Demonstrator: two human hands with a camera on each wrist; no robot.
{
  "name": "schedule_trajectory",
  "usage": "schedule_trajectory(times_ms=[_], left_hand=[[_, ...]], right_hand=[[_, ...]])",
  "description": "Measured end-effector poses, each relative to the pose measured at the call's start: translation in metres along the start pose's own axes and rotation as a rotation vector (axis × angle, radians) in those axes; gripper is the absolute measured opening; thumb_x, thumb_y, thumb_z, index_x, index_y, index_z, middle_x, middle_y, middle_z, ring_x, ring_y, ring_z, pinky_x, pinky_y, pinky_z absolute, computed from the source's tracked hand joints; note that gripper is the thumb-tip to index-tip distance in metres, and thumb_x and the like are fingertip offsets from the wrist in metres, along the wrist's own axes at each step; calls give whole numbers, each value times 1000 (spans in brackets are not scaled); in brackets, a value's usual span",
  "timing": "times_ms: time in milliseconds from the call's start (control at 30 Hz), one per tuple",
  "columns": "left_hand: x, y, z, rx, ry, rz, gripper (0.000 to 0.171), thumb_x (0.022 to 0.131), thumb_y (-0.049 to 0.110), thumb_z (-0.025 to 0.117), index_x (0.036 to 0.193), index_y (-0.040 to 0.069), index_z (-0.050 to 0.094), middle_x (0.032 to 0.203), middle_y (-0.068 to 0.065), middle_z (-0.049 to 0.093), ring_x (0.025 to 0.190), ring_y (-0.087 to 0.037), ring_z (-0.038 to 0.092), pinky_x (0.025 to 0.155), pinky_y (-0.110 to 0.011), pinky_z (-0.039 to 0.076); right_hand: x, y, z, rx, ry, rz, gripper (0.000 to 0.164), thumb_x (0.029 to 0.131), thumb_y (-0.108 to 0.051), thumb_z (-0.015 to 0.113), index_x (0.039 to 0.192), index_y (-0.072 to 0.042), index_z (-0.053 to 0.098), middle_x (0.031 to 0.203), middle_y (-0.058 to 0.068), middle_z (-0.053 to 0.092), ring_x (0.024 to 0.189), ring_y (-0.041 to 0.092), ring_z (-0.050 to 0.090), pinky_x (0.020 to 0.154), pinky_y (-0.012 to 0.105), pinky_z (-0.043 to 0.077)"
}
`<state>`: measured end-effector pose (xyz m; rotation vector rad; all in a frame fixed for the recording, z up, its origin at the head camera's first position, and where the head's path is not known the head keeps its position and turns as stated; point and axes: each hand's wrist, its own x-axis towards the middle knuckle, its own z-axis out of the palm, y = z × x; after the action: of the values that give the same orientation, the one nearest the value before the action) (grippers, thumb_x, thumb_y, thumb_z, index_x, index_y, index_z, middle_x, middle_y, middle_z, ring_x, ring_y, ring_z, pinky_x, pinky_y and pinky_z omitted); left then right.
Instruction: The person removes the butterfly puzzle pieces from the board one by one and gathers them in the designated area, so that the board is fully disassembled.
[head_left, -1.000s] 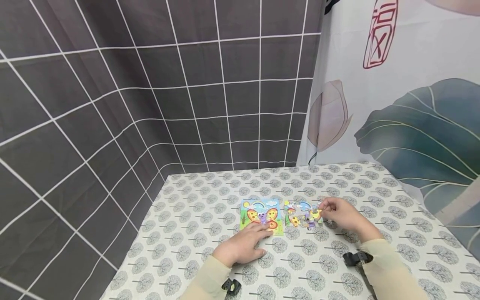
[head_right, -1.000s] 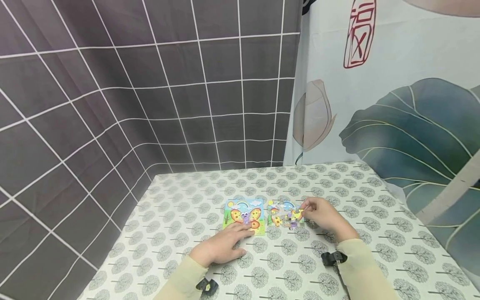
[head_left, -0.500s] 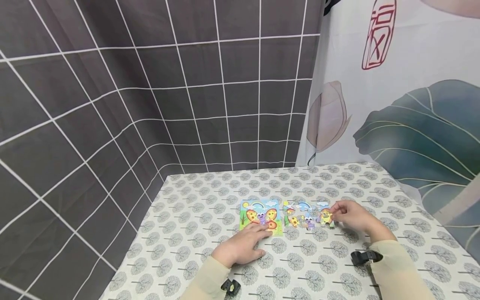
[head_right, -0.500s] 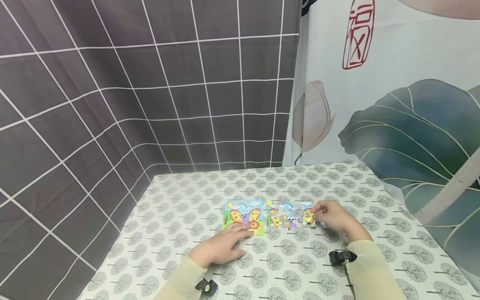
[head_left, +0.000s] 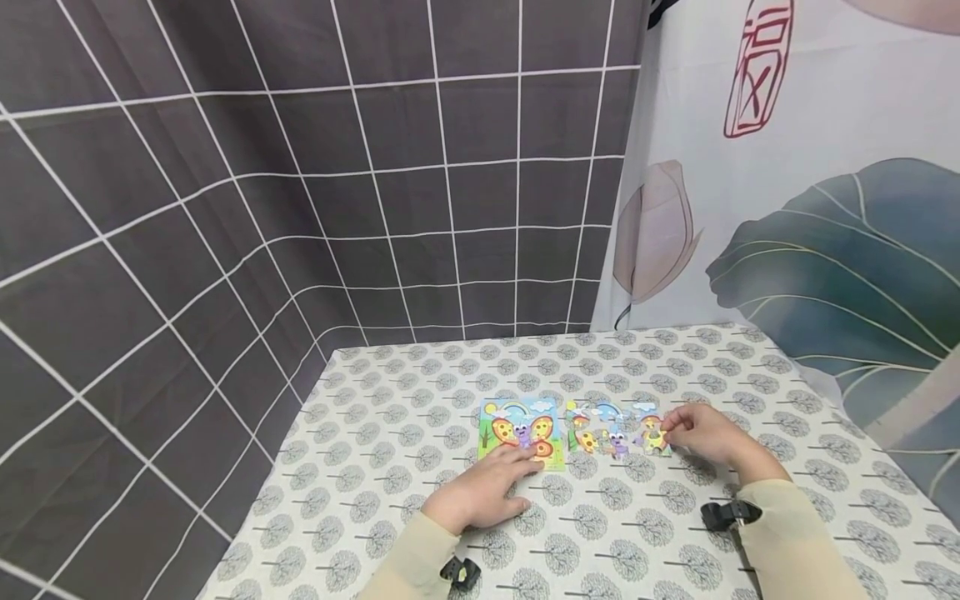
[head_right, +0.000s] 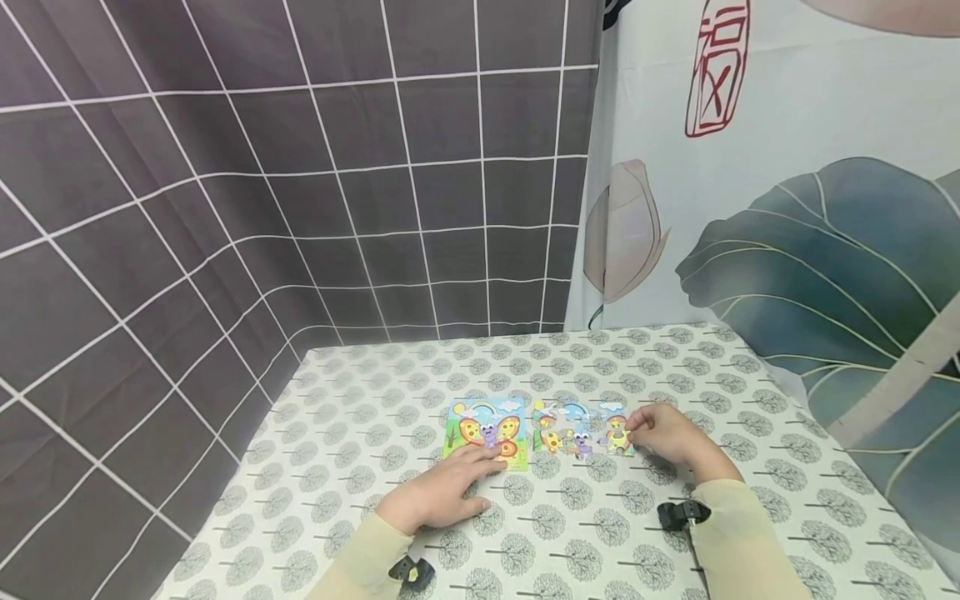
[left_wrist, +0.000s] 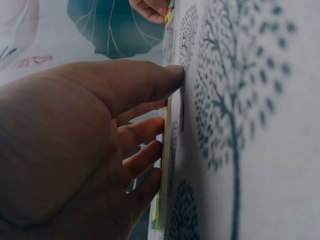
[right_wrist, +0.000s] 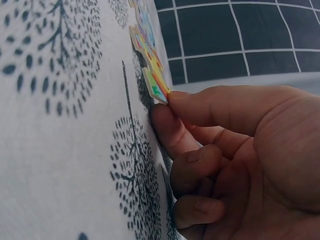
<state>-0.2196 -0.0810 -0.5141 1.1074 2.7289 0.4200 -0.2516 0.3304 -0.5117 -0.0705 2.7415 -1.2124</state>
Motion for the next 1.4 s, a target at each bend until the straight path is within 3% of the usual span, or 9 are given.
schedule_trajectory(times_ms=[533,733,967,1100,1267,1400], left_hand=[[0,-6,2,-82,15,13,59,100,32,69,156,27,51,169,6,33,156,-27,28,126,-53,25],[1,-7,1,-115,46,6,51,101,28,67,152,26,57,167,7,38,154,-26,33,125,-55,28],[0,-7,2,-109,93,12,48,100,25,69,147,24,61,160,5,48,149,-25,40,125,-52,31],[-1,-8,1,-123,120,15,46,100,25,70,146,23,62,155,7,52,148,-22,42,124,-50,32],[-2,-13,-1,-197,163,6,44,99,22,71,142,21,64,151,6,56,145,-19,44,123,-46,35],[-4,-20,-2,-266,205,-40,43,98,20,72,140,20,64,145,5,59,138,-18,50,119,-43,41]], right_hand=[[0,-1,-1,-6,-7,7,12,92,-7,72,102,0,70,85,7,64,76,22,57,61,30,51],[-1,-4,-1,19,-19,31,17,96,-14,71,108,-2,68,89,7,65,77,23,59,63,32,53],[-4,-19,6,82,-95,-86,20,98,-14,70,112,0,68,89,10,68,75,24,60,59,31,53],[0,-33,16,71,-99,-159,17,94,-8,70,109,1,69,86,9,66,75,22,60,60,28,53],[11,-49,33,38,-108,-210,13,93,-9,73,104,-2,70,85,6,65,76,21,60,62,27,54],[18,-62,46,35,-131,-229,12,92,-9,74,102,-3,70,83,4,64,74,20,59,61,27,54]])
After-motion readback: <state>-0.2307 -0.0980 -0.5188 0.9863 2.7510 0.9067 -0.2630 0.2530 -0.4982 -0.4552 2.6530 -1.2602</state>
